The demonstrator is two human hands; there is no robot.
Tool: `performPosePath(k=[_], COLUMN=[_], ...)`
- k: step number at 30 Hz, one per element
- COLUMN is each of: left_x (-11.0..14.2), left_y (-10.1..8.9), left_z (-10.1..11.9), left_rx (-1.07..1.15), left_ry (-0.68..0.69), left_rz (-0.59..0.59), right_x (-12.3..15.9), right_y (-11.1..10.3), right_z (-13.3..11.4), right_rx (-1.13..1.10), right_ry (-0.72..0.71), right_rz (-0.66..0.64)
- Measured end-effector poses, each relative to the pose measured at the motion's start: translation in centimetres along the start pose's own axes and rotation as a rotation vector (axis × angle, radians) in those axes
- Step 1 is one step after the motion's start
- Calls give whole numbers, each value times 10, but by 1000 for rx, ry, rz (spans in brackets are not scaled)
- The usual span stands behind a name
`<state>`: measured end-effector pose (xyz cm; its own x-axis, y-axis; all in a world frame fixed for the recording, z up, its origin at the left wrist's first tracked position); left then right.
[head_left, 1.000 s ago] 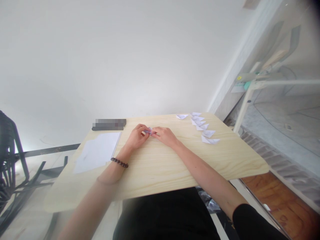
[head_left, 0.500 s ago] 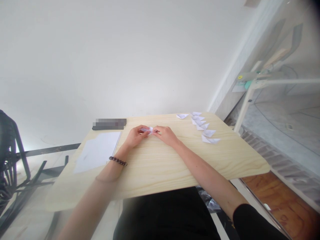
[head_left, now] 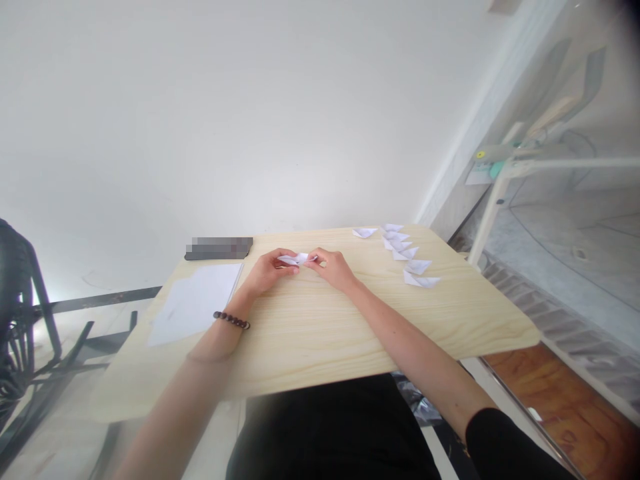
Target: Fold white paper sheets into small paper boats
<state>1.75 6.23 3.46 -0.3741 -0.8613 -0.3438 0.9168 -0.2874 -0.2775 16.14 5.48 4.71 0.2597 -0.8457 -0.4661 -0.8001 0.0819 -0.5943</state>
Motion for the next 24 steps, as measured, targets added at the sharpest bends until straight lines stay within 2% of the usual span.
performPosePath(k=[5, 13, 17, 24], left_x=[0, 4, 5, 2], left_y=[-8, -11, -13, -11], left_z=[0, 16, 15, 9], left_rx=[-138, -318, -279, -147], left_ry=[18, 58, 23, -37], left_rz=[83, 161, 171, 114], right_x=[0, 2, 0, -3], right_y=[0, -6, -7, -2], right_z=[0, -5, -4, 7], right_rx=[-63, -182, -190, -318], right_ry=[10, 29, 55, 141], right_rz=[7, 18, 17, 12])
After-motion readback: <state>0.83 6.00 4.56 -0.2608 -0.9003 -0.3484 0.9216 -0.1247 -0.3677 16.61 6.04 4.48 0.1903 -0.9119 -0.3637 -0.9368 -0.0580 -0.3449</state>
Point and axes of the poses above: each hand's wrist, its own x-axis away from the middle knuckle, its own y-axis out of the palm, z = x × y, the point moved 7 cm from there along -x, towards the middle knuckle, and after that the axes turned 7 degrees about y, right-handed, at the moved point
